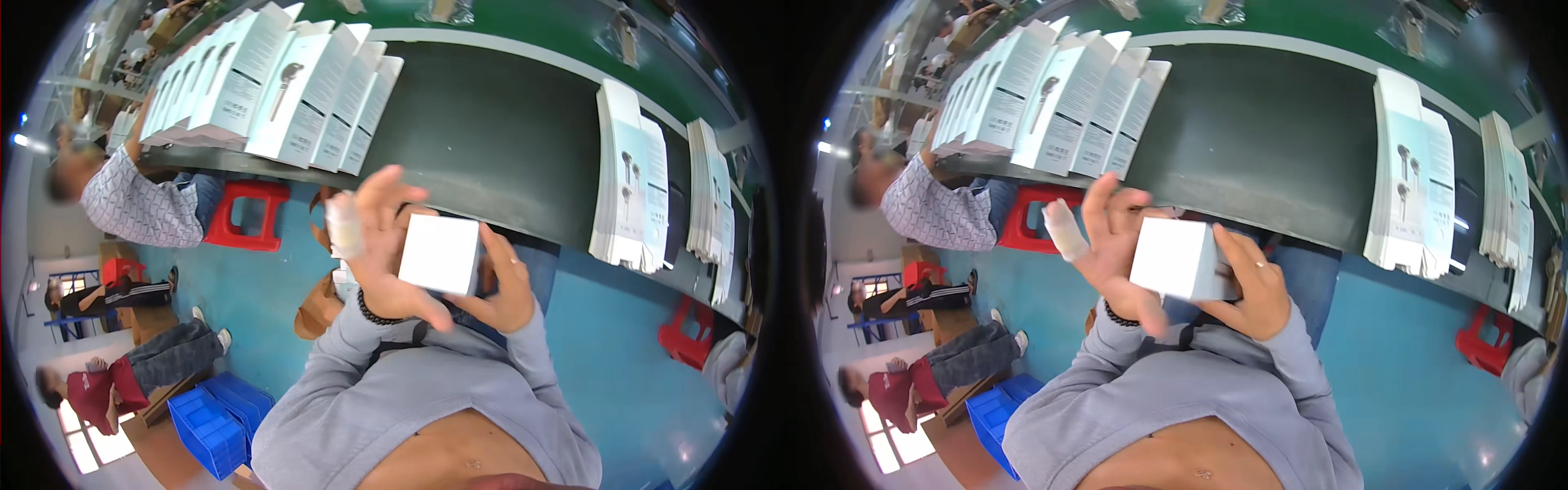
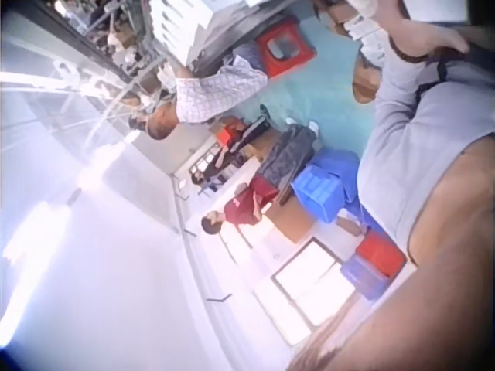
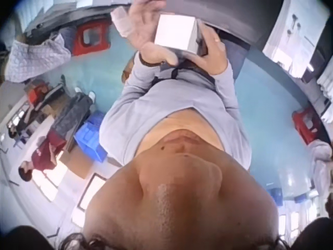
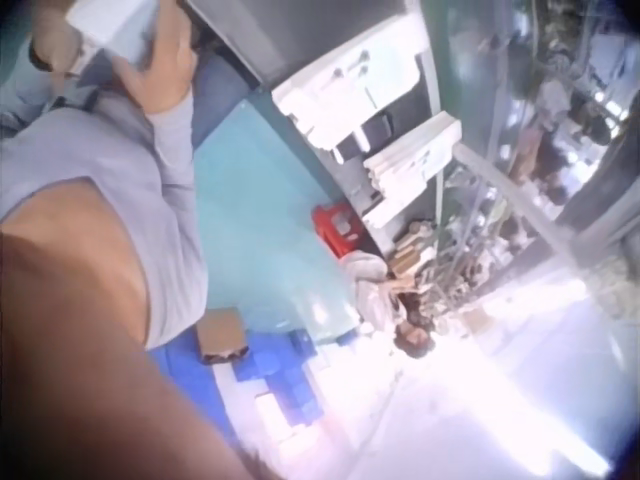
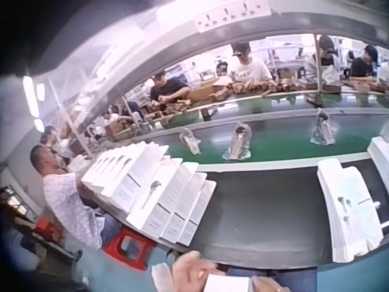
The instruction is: Folding cardboard boxes on an assembly line and stacking them for further processing.
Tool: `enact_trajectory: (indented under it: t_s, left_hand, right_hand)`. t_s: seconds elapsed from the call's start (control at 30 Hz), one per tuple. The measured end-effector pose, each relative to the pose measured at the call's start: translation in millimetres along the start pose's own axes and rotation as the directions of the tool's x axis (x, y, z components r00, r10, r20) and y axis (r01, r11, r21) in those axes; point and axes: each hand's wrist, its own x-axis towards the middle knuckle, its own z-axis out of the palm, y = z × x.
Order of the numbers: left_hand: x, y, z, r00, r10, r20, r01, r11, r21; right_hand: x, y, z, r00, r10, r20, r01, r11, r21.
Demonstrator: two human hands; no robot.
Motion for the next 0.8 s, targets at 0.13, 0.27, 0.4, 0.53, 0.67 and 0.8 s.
enact_trajectory:
  t_s: [0.13, 0.27, 0.4, 0.53, 0.67, 0.8]
  left_hand:
    - [32.7, 40.1, -47.0, 0.847, 0.056, 0.529, -0.294, 0.878, 0.377]
    - [46.1, 61.2, -87.4, 0.911, 0.283, 0.3, -0.409, 0.713, 0.569]
    - [65.8, 36.4, -103.9, 0.727, 0.579, -0.369, -0.125, 0.64, 0.758]
    - [76.2, -26.5, -134.5, 0.785, 0.456, -0.419, -0.051, 0.722, 0.69]
    - [83.5, -47.9, -146.5, 0.776, 0.521, -0.355, 0.009, 0.553, 0.833]
    - [95.9, -63.1, -145.9, 0.713, 0.65, -0.261, -0.053, 0.421, 0.905]
  right_hand:
    - [19.7, -36.8, -22.4, 0.944, -0.329, -0.019, 0.306, 0.897, -0.32]
    - [21.7, -55.9, -46.3, 0.848, -0.486, -0.214, 0.346, 0.811, -0.471]
    - [13.5, -34.6, -79.6, 0.816, -0.452, -0.361, 0.012, 0.637, -0.771]
    - [-12.2, -13.3, -111.7, 0.95, -0.164, -0.264, -0.182, 0.396, -0.9]
    - [-43.8, 9.6, -131.7, 0.961, 0.083, -0.262, -0.267, 0.514, -0.815]
    - [-46.3, 18.8, -135.6, 0.979, 0.021, -0.202, -0.195, 0.366, -0.91]
